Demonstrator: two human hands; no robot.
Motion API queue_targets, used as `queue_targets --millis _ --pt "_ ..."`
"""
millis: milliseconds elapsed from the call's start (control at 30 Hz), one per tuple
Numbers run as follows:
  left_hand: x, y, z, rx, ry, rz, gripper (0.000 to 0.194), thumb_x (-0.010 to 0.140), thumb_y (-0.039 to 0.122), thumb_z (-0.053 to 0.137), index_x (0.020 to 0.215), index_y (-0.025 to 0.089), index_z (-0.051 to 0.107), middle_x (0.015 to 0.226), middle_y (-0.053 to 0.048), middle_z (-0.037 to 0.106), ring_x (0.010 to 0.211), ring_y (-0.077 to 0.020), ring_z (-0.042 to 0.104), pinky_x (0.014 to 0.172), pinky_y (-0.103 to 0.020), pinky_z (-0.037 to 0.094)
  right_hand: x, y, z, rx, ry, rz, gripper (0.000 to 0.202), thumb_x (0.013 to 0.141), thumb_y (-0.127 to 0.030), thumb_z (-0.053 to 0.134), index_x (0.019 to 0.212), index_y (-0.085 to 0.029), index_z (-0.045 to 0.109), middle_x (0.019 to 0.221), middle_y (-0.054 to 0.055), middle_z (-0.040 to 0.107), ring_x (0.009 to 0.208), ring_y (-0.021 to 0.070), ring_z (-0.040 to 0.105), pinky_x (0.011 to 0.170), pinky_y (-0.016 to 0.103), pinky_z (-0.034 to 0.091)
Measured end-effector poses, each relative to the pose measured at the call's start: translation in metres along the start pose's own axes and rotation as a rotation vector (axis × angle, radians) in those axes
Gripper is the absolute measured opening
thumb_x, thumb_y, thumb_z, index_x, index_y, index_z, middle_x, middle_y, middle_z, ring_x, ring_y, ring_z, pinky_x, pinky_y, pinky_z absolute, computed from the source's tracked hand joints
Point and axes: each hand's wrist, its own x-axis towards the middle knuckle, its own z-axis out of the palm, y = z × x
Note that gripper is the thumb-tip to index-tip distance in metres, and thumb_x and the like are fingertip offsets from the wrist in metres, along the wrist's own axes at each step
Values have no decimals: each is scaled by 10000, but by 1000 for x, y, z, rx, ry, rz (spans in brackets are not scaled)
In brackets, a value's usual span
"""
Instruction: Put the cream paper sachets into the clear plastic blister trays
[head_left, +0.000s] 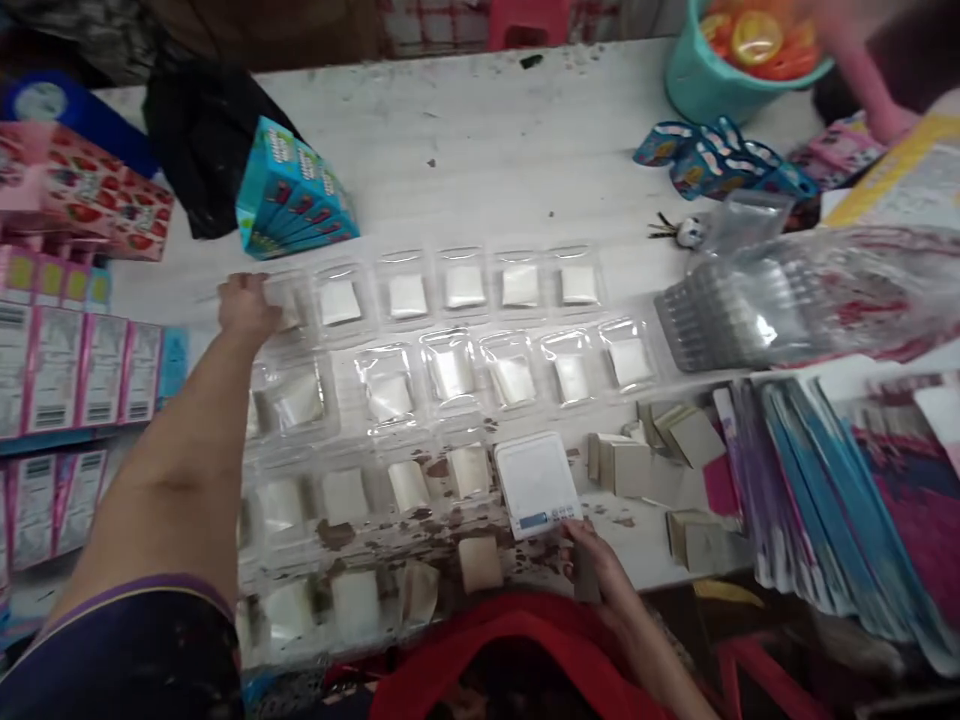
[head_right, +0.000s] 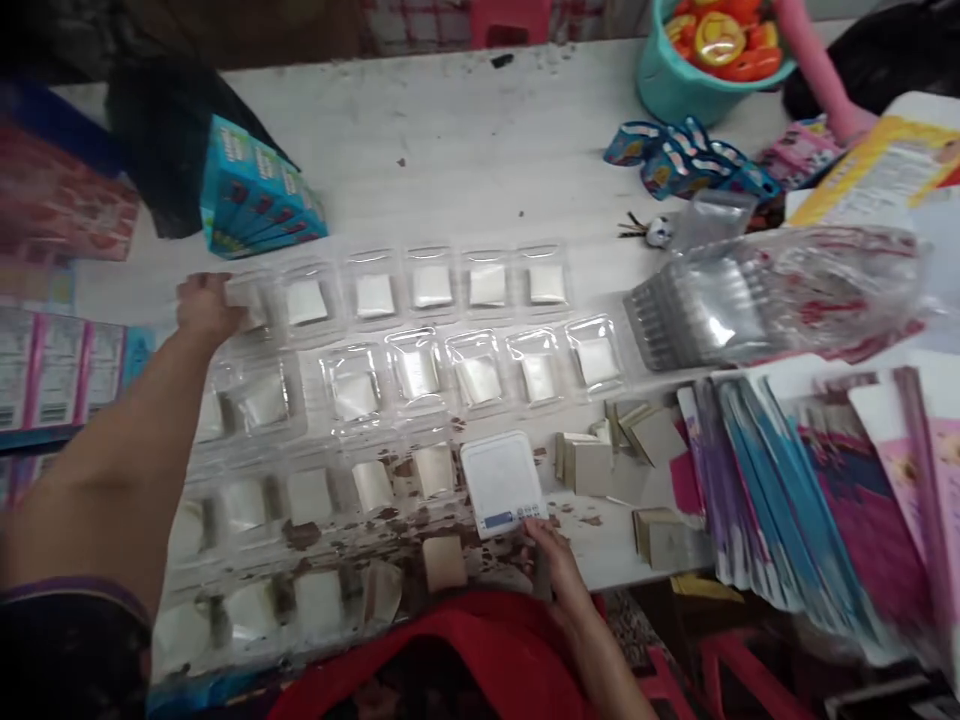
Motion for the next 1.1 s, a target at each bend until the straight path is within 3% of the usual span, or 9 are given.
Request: queue_targets --millis 133,233,367,467,533,633,733,900,1100 --pt "-56 34 -3 -38 191 -114 586 686 15 686 1234 51 480 1208 -90 489 1138 -187 424 1073 -478 316 -4 3 -10 115 -71 0 253 637 -284 805 804 -193 637 715 -40 629 491 78 559 374 170 414" --pt "-139 91 16 -195 156 -64 450 730 59 655 1168 90 557 1075 -59 562 990 -160 516 982 -395 423 -6 7 -22 279 -122 15 273 617 -155 739 870 -204 649 765 -16 680 600 132 647 479 218 510" --pt "-302 187 48 -545 -152 141 221 812 207 605 1028 163 615 971 -45 625 772 -141 574 775 -311 506 -13 8 -41 389 -277 -44 424 579 -49 655 981 -183 649 966 71 729 820 215 711 728 331 577" --pt "-416 250 62 -679 -534 629 289 838 337 594 1103 222 605 1144 -78 622 1034 -202 579 881 -351 490 -21 10 -54 443 -333 -171 461 584 -26 627 1012 -196 644 1030 69 729 916 247 703 828 389 558" --pt "-467 281 65 -637 -707 950 488 771 431 668 1200 224 565 1294 -104 552 1192 -252 497 992 -413 429 -28 14 -65 493 -323 -227 410 623 -42 624 993 -216 644 983 36 738 892 217 701 816 358 557" --pt "-497 310 67 -536 -831 1126 562 744 478 684 1213 197 555 1293 -126 551 1202 -273 484 1021 -443 396 -36 26 -87 555 -323 -191 285 695 -96 611 947 -224 648 893 15 738 797 181 696 735 317 563" --pt "-495 328 74 -505 -878 1067 479 771 457 658 1161 190 581 1245 -121 580 1168 -264 517 1010 -423 405 -42 41 -126 636 -270 -114 208 777 -185 590 974 -224 644 836 16 733 700 185 686 719 395 567" --pt "-499 358 110 -406 -992 717 388 789 369 617 1124 174 603 1113 -104 645 981 -245 616 895 -385 471 -43 62 -212 854 -69 -131 208 871 -324 505 1021 -242 623 886 34 736 800 215 697 814 501 531" --pt "-552 401 154 -627 -1008 166 495 768 385 628 1181 122 559 1203 -159 601 1051 -241 594 864 -351 469 -9 60 -306 886 178 -212 225 869 -181 426 989 -257 601 924 30 736 825 207 701 798 485 529"
